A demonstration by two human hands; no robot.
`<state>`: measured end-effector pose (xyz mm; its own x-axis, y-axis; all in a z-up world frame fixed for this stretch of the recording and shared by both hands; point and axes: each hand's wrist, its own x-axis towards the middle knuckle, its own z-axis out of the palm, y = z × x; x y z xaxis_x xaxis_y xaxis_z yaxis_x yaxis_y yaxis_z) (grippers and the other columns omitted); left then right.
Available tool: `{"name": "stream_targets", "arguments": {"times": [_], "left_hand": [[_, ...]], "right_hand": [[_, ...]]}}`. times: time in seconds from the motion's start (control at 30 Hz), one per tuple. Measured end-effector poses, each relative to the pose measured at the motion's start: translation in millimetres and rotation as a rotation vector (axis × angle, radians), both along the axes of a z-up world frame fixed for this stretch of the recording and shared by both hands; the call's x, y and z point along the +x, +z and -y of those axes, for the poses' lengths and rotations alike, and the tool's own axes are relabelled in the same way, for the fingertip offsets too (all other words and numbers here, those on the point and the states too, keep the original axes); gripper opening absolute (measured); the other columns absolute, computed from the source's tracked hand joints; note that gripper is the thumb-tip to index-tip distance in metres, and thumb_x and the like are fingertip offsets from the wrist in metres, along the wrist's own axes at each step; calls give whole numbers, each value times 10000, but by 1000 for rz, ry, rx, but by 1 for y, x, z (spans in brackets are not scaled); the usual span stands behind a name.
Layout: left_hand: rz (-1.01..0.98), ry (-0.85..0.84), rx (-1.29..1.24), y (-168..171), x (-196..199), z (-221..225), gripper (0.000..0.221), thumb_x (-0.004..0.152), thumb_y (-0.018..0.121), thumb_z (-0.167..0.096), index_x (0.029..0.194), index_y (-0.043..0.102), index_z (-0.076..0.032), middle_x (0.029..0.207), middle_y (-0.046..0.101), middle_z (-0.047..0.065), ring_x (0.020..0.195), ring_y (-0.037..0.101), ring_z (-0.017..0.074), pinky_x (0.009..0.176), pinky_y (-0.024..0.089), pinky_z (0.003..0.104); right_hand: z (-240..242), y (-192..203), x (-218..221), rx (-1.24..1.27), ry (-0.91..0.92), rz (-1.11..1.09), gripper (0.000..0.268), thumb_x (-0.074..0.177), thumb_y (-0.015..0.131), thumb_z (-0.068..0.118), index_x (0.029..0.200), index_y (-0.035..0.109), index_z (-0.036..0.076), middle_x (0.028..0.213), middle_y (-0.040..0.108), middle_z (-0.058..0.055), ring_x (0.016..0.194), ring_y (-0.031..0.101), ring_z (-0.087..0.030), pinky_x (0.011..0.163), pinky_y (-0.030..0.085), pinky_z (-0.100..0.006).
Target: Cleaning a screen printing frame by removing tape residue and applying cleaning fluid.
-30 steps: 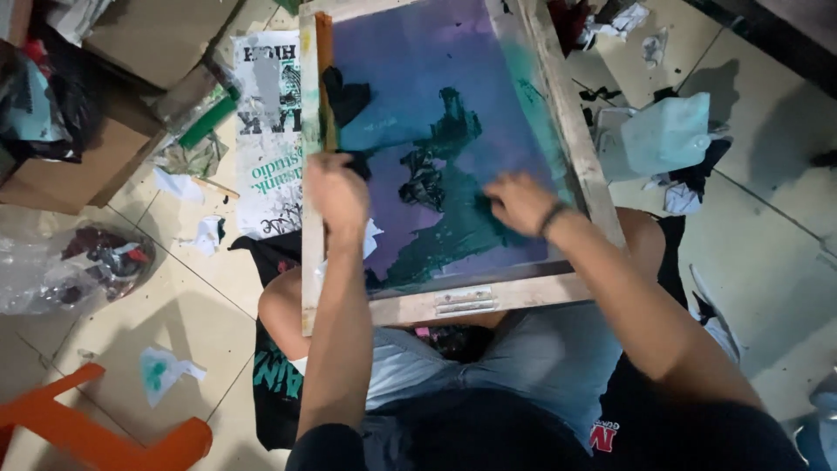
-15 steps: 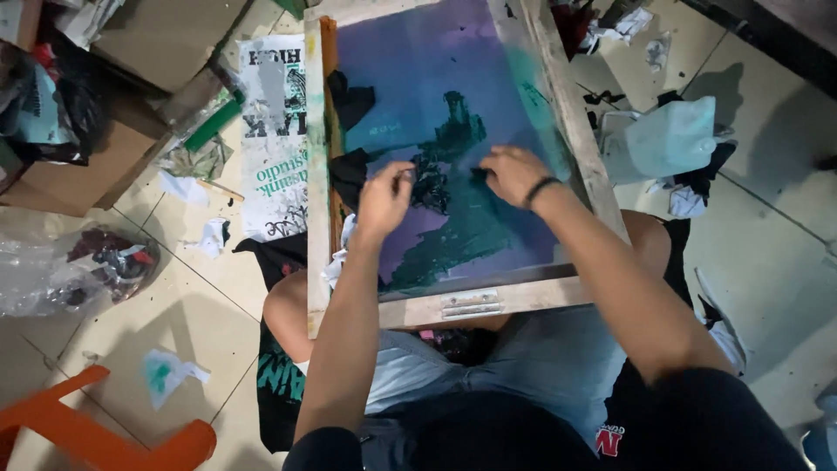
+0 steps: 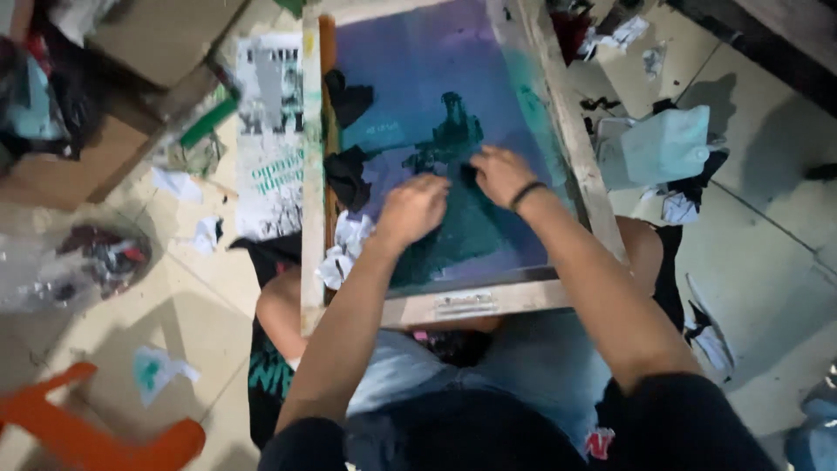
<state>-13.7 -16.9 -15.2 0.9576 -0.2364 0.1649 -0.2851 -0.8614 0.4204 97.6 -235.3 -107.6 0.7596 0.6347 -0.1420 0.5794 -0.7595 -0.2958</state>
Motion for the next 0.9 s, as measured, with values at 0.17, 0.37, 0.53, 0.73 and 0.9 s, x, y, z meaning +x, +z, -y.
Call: {"name": "stream_targets", "arguments": {"times": [0.17, 0.37, 0.53, 0.73, 0.9], "left_hand": [[28, -130, -57, 11, 3, 26, 211, 952, 578, -203, 1095, 725, -156, 978, 733, 90, 982, 724, 310, 831, 592, 390], [-83, -246, -128, 34, 0, 29, 201, 980, 526, -163, 1018, 702, -74, 876, 704, 144, 879, 709, 360, 725, 587, 426], [-151, -264, -152, 36, -4, 30, 234, 1017, 500, -137, 1036, 706, -29, 844, 696, 186, 809, 695, 374, 659, 582, 426], [-84, -223, -146, 37, -2, 18, 204, 1031, 513, -144, 941, 678, -63, 726, 642, 169, 699, 678, 343, 527, 552, 389], [-168, -318, -130, 31, 1, 26, 200, 1025, 499, -129, 950, 661, -38, 776, 650, 173, 741, 672, 323, 584, 548, 372]], "right_hand": [[26, 44, -48, -51, -8, -106, 365, 965, 581, 193, 1310, 702, 182, 1282, 727, -79, 1368, 572, -257, 1092, 506, -410], [69, 84, -99, -83, 82, -160, 314, 972, 569, 226, 1242, 718, 170, 1215, 740, -90, 1311, 608, -291, 1020, 555, -392], [29, 31, -28, -12, 16, -61, 330, 972, 597, 213, 1277, 713, 163, 1232, 710, -152, 1230, 649, -356, 1010, 547, -445], [35, 71, -42, -11, 12, -210, 331, 970, 608, 290, 1246, 728, 151, 1212, 692, -144, 1250, 616, -392, 985, 549, -500], [73, 100, -114, -63, 90, -292, 315, 958, 580, 209, 1235, 715, 143, 1195, 727, -175, 1249, 614, -389, 991, 545, -469]]}}
